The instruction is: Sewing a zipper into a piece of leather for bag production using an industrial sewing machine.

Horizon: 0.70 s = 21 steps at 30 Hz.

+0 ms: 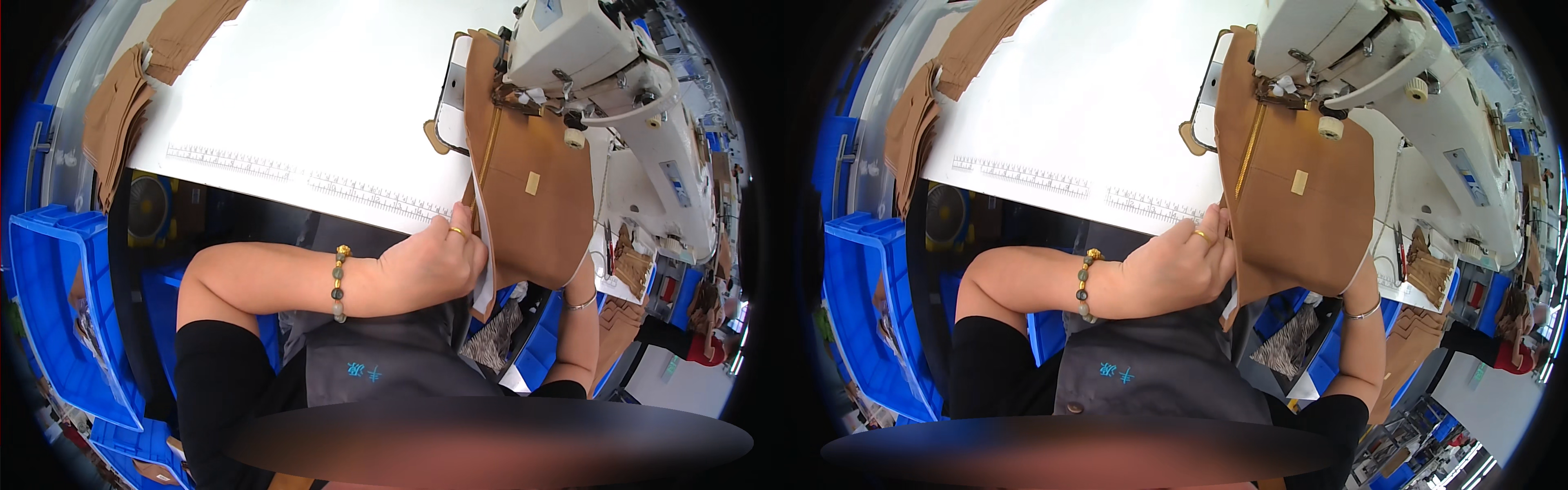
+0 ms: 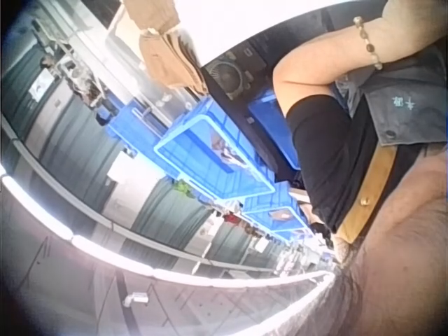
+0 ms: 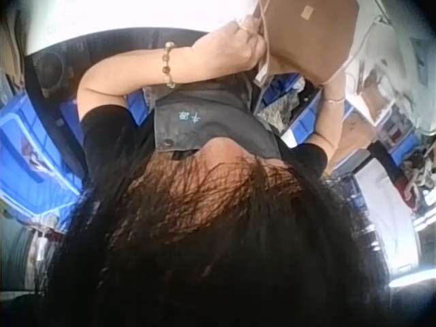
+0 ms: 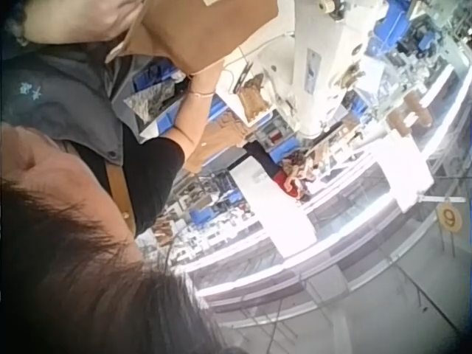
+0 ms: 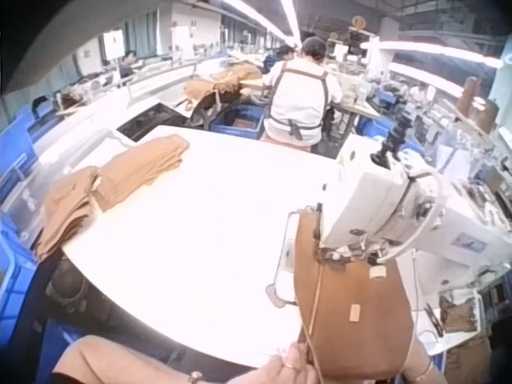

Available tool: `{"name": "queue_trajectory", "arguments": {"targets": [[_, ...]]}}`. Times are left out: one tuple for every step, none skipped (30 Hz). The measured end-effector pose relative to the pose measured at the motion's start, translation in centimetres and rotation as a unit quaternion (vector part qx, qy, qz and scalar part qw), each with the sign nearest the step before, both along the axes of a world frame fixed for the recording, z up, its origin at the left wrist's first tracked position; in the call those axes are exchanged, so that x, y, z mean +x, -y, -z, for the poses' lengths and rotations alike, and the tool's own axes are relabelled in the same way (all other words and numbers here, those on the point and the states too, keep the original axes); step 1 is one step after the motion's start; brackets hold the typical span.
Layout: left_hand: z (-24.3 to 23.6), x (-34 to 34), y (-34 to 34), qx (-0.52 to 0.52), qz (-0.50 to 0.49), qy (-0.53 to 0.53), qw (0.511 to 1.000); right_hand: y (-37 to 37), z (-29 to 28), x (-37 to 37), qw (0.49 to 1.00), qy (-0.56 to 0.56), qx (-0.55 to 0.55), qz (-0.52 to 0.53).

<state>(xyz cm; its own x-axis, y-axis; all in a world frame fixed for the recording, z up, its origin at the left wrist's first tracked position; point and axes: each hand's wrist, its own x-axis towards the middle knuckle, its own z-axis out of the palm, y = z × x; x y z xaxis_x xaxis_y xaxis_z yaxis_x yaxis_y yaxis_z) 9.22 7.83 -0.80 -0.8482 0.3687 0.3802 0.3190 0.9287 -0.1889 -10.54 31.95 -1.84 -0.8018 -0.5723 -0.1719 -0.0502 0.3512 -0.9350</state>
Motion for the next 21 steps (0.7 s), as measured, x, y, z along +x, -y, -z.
{"name": "queue_trajectory", "arguments": {"targets": [[0.0, 0.0, 0.1, 0.0, -0.002, -0.003, 1.0, 0.1, 0.3, 0.2, 1.0, -0.008, 0.008, -0.007], [0.0, 0.1, 0.1, 0.0, -0.001, -0.003, 1.0, 0.0, 0.4, 0.3, 1.0, -0.018, 0.012, -0.019], [0.0, 0.1, 0.3, 0.0, 0.001, -0.003, 1.0, 0.0, 0.7, 0.7, 0.999, -0.036, 0.024, -0.029], [0.1, 0.1, 0.4, -0.002, 0.001, -0.004, 1.0, -0.1, 0.9, 1.0, 0.997, -0.051, 0.03, -0.04], [0.1, 0.1, 0.5, -0.001, 0.004, -0.01, 1.0, -0.2, 1.1, 1.4, 0.996, -0.063, 0.036, -0.052], [0.1, 0.2, 0.6, -0.004, 0.011, -0.011, 1.0, -0.3, 1.3, 1.7, 0.994, -0.081, 0.042, -0.063], [0.1, 0.2, 0.6, 0.001, 0.012, -0.013, 1.0, -0.4, 1.4, 1.9, 0.991, -0.096, 0.049, -0.076], [0.0, 0.2, 0.6, 0.005, 0.013, 0.001, 1.0, -0.5, 1.6, 2.0, 0.988, -0.113, 0.053, -0.088], [0.0, 0.3, 0.6, 0.009, 0.014, 0.013, 1.0, -0.5, 1.9, 2.1, 0.984, -0.132, 0.056, -0.102], [-0.1, 0.2, 0.6, 0.007, 0.018, 0.013, 1.0, -0.7, 2.2, 2.0, 0.979, -0.152, 0.061, -0.118], [-0.1, 0.3, 0.7, 0.019, 0.025, 0.022, 0.999, -0.7, 2.6, 2.0, 0.973, -0.173, 0.064, -0.136], [-0.2, 0.3, 0.7, 0.03, 0.032, 0.027, 0.999, -1.0, 2.8, 1.9, 0.967, -0.194, 0.067, -0.152], [-0.2, 0.2, 0.7, 0.027, 0.036, 0.03, 0.999, -1.2, 3.1, 1.7, 0.959, -0.215, 0.066, -0.172], [-0.2, 0.1, 0.8, 0.029, 0.041, 0.015, 0.999, -1.6, 3.3, 1.7, 0.948, -0.24, 0.068, -0.197], [-0.2, 0.0, 0.8, 0.028, 0.05, 0.007, 0.998, -2.1, 3.4, 1.7, 0.938, -0.26, 0.07, -0.22], [-0.2, 0.0, 0.8, 0.028, 0.053, 0.0, 0.998, -2.6, 3.3, 2.0, 0.925, -0.281, 0.07, -0.244], [-0.2, 0.0, 0.8, 0.016, 0.05, -0.009, 0.999, -3.2, 3.0, 2.3, 0.913, -0.302, 0.07, -0.265], [-0.2, 0.0, 0.8, -0.002, 0.051, -0.014, 0.999, -3.8, 2.6, 2.8, 0.904, -0.311, 0.068, -0.286], [-0.3, 0.0, 0.9, 0.003, 0.053, -0.019, 0.998, -4.3, 2.0, 3.4, 0.896, -0.316, 0.066, -0.306], [-0.3, 0.1, 0.9, -0.008, 0.049, -0.015, 0.999, -4.7, 1.3, 4.2, 0.871, -0.349, 0.056, -0.34], [-0.4, 0.1, 1.0, -0.028, 0.046, -0.009, 0.998, -5.2, 0.4, 5.1, 0.893, -0.288, 0.062, -0.342]]}}
